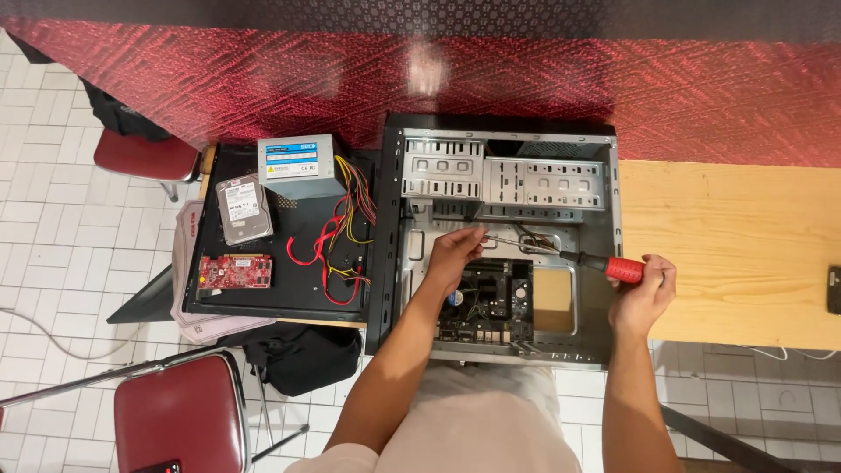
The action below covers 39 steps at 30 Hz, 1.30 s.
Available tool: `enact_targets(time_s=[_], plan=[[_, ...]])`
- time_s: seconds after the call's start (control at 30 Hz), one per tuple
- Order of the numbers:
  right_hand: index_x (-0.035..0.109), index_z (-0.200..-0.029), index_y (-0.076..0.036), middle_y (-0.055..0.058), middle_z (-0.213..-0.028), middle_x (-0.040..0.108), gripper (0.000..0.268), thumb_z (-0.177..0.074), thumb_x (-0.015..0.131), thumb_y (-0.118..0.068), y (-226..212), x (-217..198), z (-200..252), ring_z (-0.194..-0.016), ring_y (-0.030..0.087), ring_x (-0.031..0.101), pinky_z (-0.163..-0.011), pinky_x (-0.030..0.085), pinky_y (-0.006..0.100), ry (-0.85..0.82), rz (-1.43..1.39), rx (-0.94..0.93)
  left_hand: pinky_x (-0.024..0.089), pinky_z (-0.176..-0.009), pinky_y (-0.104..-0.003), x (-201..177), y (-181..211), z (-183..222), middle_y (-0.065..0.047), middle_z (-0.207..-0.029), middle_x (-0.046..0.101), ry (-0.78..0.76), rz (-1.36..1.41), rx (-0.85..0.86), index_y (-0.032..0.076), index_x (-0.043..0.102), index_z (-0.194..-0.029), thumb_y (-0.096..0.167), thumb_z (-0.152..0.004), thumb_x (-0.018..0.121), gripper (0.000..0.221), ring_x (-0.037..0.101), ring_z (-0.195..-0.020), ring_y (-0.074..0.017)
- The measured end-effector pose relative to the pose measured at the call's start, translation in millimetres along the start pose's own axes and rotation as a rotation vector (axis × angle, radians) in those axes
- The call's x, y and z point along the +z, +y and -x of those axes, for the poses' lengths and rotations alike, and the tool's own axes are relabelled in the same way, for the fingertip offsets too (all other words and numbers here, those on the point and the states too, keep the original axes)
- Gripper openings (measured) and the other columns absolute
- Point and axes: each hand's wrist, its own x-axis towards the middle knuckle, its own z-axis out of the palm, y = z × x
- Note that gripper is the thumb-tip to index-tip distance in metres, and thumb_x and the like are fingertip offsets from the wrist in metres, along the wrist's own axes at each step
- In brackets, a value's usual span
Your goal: Installing a motherboard into a computer case by securing it with screws using a screwdriver.
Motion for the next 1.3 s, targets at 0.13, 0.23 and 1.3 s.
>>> enact_targets(time_s=[0.13, 0.23, 1.3], plan=[[0.057, -0.109, -0.005, 0.011, -0.078, 0.046, 0.024, -0.107, 0.056, -0.028, -0.9, 0.8, -0.8, -0.055, 0.025, 0.063, -0.043, 0.05, 0.025, 0.002, -0.015, 0.003, 0.064, -0.068, -0.022, 1.1, 2.0, -1.1, -0.017, -0.092, 0.078, -0.015, 0.0, -0.015, 0.0, 0.078, -0.11, 0.018, -0.093, 0.082, 0.025, 0.072, -0.07, -0.0127], [0.058, -0.108, -0.004, 0.012, -0.079, 0.047, 0.025, -0.108, 0.057, -0.029, -2.4, 1.9, 1.4, -0.055, 0.026, 0.062, -0.043, 0.049, 0.025, 0.002, -0.019, -0.015, 0.064, -0.068, -0.023, -1.5, -3.8, -4.3, -0.017, -0.092, 0.078, -0.026, 0.024, -0.023, -0.001, 0.077, -0.11, 0.017, -0.093, 0.082, 0.025, 0.073, -0.071, -0.0129], [0.064, -0.098, -0.003, 0.011, -0.071, 0.047, 0.024, -0.098, 0.06, -0.026, -2.8, -0.2, 2.5, -0.052, 0.017, 0.052, -0.043, 0.048, 0.025, -0.02, 0.132, -0.046, 0.06, -0.062, -0.023, 3.5, 12.7, 8.3, -0.013, -0.079, 0.076, 0.035, -0.233, 0.046, 0.002, 0.079, -0.094, 0.03, -0.095, 0.081, 0.028, 0.071, -0.065, -0.013]])
